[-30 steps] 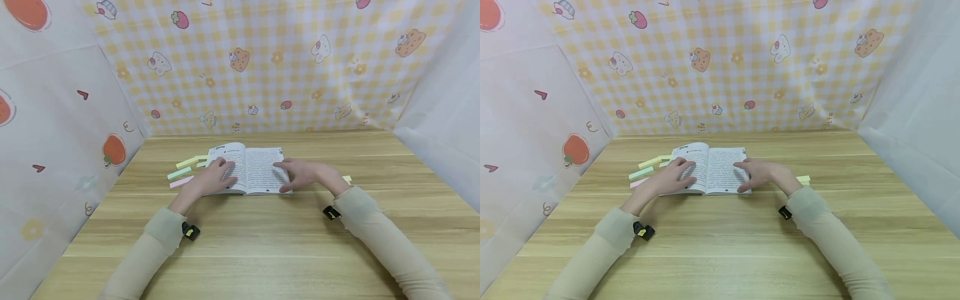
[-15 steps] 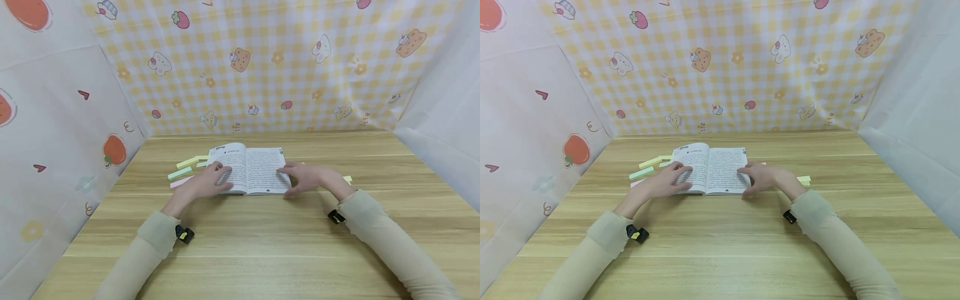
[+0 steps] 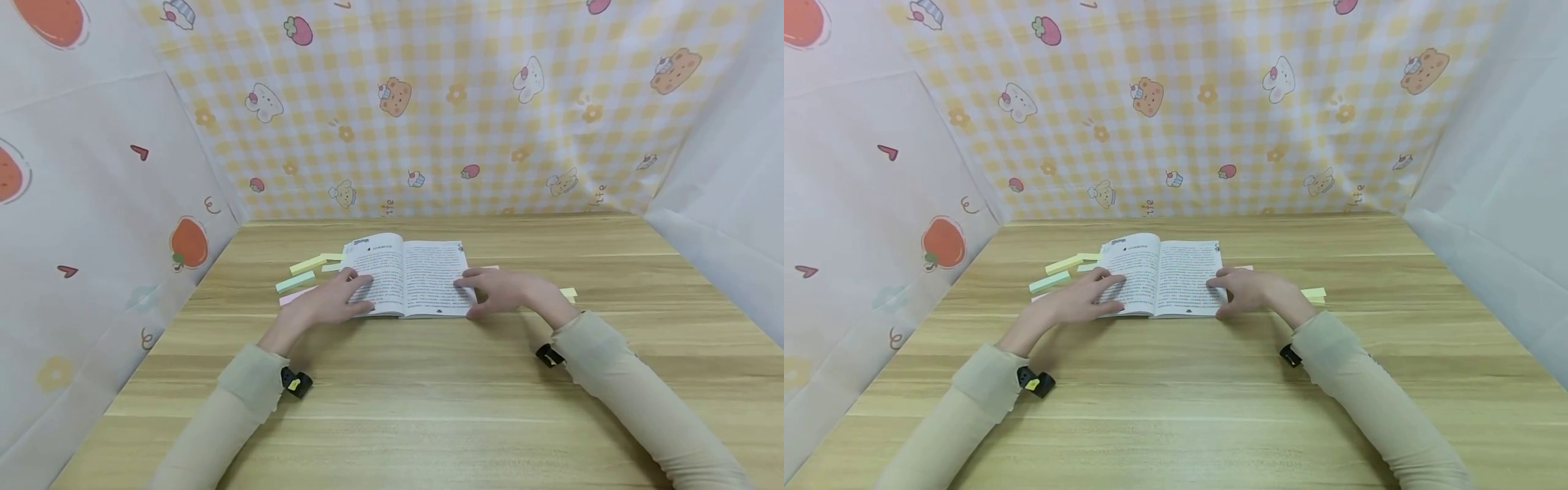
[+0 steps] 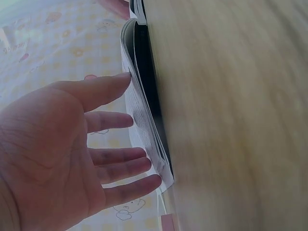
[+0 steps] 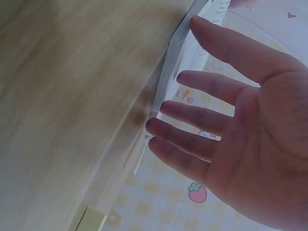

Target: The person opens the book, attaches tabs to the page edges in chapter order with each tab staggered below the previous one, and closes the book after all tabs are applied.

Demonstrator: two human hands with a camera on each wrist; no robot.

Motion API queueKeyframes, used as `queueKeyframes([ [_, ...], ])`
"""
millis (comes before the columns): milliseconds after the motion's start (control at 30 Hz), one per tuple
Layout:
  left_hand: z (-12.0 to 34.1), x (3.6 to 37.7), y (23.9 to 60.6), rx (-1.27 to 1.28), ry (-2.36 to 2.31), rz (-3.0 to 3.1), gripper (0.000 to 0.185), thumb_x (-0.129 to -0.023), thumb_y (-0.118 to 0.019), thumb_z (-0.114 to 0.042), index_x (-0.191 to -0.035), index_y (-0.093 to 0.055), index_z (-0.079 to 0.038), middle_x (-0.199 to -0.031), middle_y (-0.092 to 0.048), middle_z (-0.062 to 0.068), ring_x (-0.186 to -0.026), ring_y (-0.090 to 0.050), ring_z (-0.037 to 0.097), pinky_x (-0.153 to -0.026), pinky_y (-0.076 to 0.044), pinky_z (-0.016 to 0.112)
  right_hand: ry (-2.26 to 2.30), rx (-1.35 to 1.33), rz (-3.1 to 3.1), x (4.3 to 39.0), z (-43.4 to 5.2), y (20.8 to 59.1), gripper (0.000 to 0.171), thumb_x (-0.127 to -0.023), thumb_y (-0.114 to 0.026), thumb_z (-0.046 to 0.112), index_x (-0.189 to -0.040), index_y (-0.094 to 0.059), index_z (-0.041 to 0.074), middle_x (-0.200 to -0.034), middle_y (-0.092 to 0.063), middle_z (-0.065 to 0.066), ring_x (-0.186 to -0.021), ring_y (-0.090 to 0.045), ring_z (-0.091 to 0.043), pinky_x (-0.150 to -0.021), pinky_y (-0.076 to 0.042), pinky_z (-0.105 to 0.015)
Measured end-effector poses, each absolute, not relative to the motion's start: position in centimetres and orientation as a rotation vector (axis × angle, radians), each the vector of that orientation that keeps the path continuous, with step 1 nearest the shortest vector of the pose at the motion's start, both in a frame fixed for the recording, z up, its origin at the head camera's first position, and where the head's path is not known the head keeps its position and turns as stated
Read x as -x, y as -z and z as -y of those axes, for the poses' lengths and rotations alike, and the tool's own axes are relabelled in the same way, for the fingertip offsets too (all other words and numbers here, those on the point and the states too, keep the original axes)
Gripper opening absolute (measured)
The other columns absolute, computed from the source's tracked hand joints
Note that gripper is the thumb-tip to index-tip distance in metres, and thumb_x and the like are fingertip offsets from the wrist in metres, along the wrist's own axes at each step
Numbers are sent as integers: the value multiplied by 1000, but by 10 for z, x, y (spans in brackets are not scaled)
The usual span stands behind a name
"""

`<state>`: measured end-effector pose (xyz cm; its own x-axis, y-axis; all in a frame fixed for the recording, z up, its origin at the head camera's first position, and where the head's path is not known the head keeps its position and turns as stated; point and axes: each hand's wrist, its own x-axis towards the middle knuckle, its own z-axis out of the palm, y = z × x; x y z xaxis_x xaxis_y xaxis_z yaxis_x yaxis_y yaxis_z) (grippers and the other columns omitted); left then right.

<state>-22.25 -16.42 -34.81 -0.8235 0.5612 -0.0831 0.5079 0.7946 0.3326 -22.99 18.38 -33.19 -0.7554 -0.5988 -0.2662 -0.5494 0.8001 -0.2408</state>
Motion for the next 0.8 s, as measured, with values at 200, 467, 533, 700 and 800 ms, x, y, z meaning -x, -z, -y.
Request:
queueKeyframes([
  [200, 164, 223, 347, -828, -431, -2789, 65, -102, -58, -37, -154, -39, -2, -142, -42, 27, -126, -47, 38, -106, -41, 52, 203, 881, -2650, 229, -184, 331, 66, -96, -70, 32, -152, -45, 6, -160, -31, -22, -147, -27, -43, -117, -26, -58],
  [467, 162, 221, 344, -794, -400, -2769, 65, -103, -57, -37, -155, -37, -4, -144, -40, 27, -126, -47, 37, -105, -42, 52, 200, 904, -2640, 229, -184, 330, 66, -96, -69, 33, -152, -45, 8, -160, -30, -23, -146, -27, -46, -117, -24, -59],
  [533, 162, 220, 344, -793, -393, -2770, 65, -103, -57, -37, -155, -37, -4, -144, -40, 27, -126, -47, 38, -105, -42, 52, 205, 911, -2637, 228, -183, 330, 66, -96, -69, 33, -152, -45, 8, -160, -30, -24, -145, -27, -46, -117, -24, -58],
  [700, 162, 220, 345, -800, -384, -2772, 65, -103, -57, -36, -155, -36, -4, -145, -39, 28, -127, -46, 38, -105, -42, 52, 199, 938, -2639, 228, -181, 331, 66, -96, -69, 34, -151, -46, 7, -158, -31, -25, -144, -29, -49, -116, -25, -59],
  [800, 162, 220, 346, -795, -380, -2773, 65, -103, -57, -36, -155, -36, -3, -145, -39, 27, -127, -46, 38, -105, -42, 52, 193, 933, -2640, 229, -180, 332, 66, -96, -69, 34, -151, -46, 7, -159, -31, -25, -144, -29, -49, -116, -26, -59],
])
